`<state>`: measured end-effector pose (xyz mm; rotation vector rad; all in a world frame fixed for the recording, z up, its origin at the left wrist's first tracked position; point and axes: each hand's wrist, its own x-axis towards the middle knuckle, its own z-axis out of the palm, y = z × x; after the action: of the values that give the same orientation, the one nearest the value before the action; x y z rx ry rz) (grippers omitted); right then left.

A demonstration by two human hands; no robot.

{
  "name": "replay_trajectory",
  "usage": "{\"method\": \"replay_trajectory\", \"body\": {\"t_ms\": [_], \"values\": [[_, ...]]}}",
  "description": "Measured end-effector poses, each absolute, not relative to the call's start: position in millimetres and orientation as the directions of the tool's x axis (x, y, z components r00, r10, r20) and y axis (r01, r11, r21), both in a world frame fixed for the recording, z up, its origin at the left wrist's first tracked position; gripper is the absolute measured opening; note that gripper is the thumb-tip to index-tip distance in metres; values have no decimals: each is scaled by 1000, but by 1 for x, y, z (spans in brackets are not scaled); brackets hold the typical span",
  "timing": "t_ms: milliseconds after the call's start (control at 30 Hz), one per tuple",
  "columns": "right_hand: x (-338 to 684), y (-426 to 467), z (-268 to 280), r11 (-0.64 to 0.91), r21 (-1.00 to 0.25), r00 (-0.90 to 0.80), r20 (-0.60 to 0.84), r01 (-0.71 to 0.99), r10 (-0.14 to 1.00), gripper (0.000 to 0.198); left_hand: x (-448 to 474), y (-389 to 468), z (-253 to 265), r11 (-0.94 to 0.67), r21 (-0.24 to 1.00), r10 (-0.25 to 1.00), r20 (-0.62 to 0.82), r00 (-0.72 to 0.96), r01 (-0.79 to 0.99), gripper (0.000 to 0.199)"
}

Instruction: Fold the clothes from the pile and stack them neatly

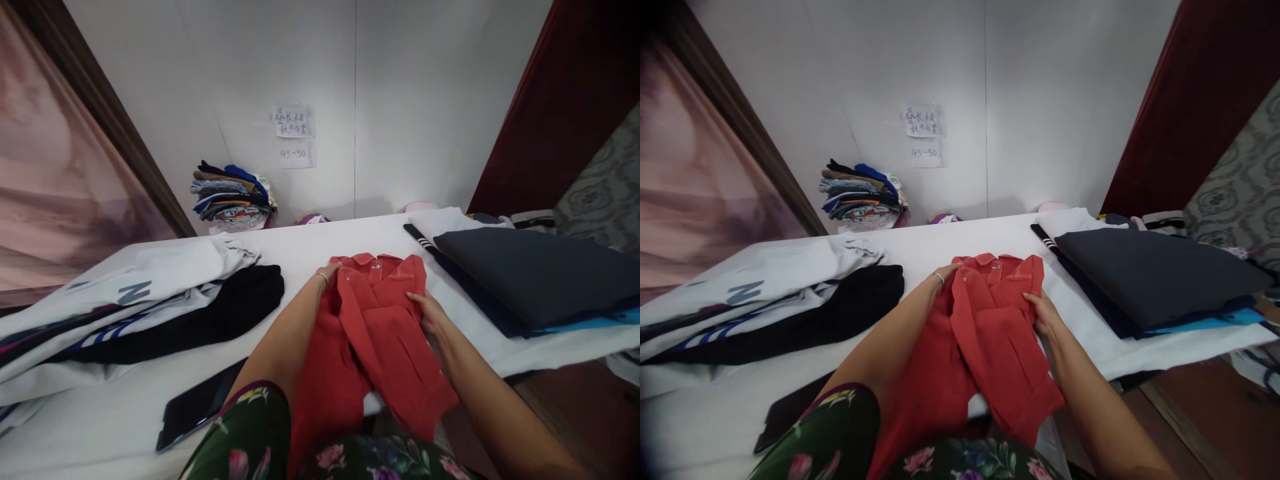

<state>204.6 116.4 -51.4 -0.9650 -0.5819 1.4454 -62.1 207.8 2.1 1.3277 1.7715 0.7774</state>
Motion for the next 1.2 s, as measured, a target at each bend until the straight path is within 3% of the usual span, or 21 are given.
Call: {"method": "replay_trajectory", "body": {"t_ms": [133,300,400,533,700,867,1000,1100,1200], "values": [[198,113,-42,49,-851,274,-113,-522,955,50,-64,210,25,206,890,974,-149,-169,406,16],[206,103,2,257,-834,313,107,-488,944,49,-75,204,90,-135,953,981,166,-96,271,35],[215,96,46,435,-800,375,286,-414,882,49,-79,190,136,-510,856,859,512,-12,83,41],[220,76,101,582,-725,378,455,-368,806,51,-80,164,193,-712,698,700,714,-11,79,43],[210,44,125,490,-731,216,443,-475,870,41,-83,144,237,-774,617,619,785,-38,139,37],[191,31,125,338,-755,51,376,-561,925,37,-87,142,276,-814,510,547,834,69,279,35],[168,31,135,301,-755,-67,414,-583,908,46,-82,149,334,-846,386,479,853,205,368,37],[154,37,145,372,-703,-24,484,-606,875,48,-57,170,377,-885,259,409,831,378,387,31],[147,48,143,395,-670,24,492,-629,870,44,-15,208,382,-909,174,379,722,579,378,32]]}}
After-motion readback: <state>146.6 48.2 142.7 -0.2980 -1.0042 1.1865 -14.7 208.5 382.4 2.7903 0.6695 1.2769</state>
